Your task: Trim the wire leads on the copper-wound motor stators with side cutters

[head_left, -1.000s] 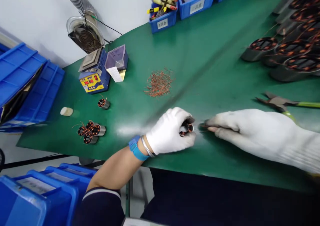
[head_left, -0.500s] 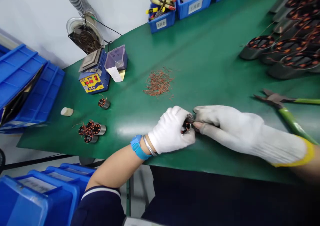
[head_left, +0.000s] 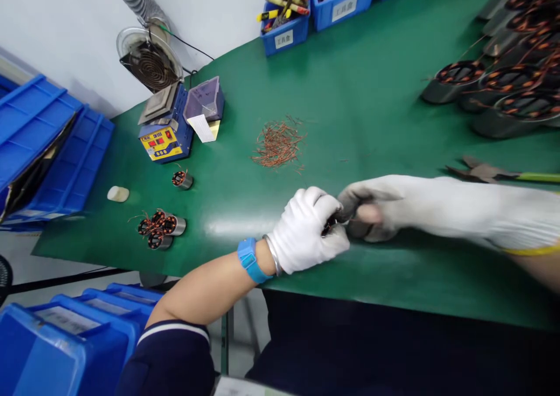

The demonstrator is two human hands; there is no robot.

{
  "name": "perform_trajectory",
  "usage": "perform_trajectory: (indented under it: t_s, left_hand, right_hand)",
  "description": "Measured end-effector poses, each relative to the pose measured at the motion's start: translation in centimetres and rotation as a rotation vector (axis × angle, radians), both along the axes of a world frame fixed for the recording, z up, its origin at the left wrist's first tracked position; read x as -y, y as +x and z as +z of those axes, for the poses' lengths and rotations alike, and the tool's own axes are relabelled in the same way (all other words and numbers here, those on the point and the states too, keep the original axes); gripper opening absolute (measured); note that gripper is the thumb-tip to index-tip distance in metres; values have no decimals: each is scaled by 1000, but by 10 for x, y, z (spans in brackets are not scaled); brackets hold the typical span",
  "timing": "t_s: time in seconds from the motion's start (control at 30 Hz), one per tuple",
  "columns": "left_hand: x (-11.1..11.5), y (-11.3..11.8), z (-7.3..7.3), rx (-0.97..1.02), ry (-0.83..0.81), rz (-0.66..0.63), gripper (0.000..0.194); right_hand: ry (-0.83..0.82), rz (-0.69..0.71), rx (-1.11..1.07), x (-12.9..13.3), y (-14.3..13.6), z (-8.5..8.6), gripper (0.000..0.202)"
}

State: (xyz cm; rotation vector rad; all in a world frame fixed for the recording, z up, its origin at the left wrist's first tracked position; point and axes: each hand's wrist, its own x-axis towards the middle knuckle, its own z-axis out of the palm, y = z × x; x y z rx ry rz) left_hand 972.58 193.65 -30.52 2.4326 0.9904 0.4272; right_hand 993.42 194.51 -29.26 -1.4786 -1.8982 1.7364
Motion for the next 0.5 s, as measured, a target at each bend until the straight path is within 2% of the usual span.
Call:
perform_trajectory:
  t_s: [0.07, 0.1, 0.2, 0.27, 0.33, 0.43, 0.5]
  left_hand:
    - [0, 1, 0, -18, 5, -4, 13]
    - [0, 1, 0, -21, 10, -4, 13]
    - [2, 2, 0, -2, 18, 19, 11]
    - [3, 2, 0, 32, -26, 70, 14]
    - [3, -1, 0, 107, -130, 113, 34]
    - [-3, -7, 3, 286, -354, 116, 80]
    - [-11, -13, 7, 418, -508, 191, 84]
  right_hand:
    - [-168, 93, -65, -3, -5, 3, 48]
    - [-226, 97, -84, -4, -7, 5, 44]
    - [-290, 42, -124, -1, -12, 6, 43]
    - [-264, 17, -101, 3, -13, 5, 47]
    - [-178, -9, -35, 8, -13, 4, 49]
    - [-34, -34, 83, 14, -12, 3, 50]
    - [13, -61, 72, 16, -11, 5, 49]
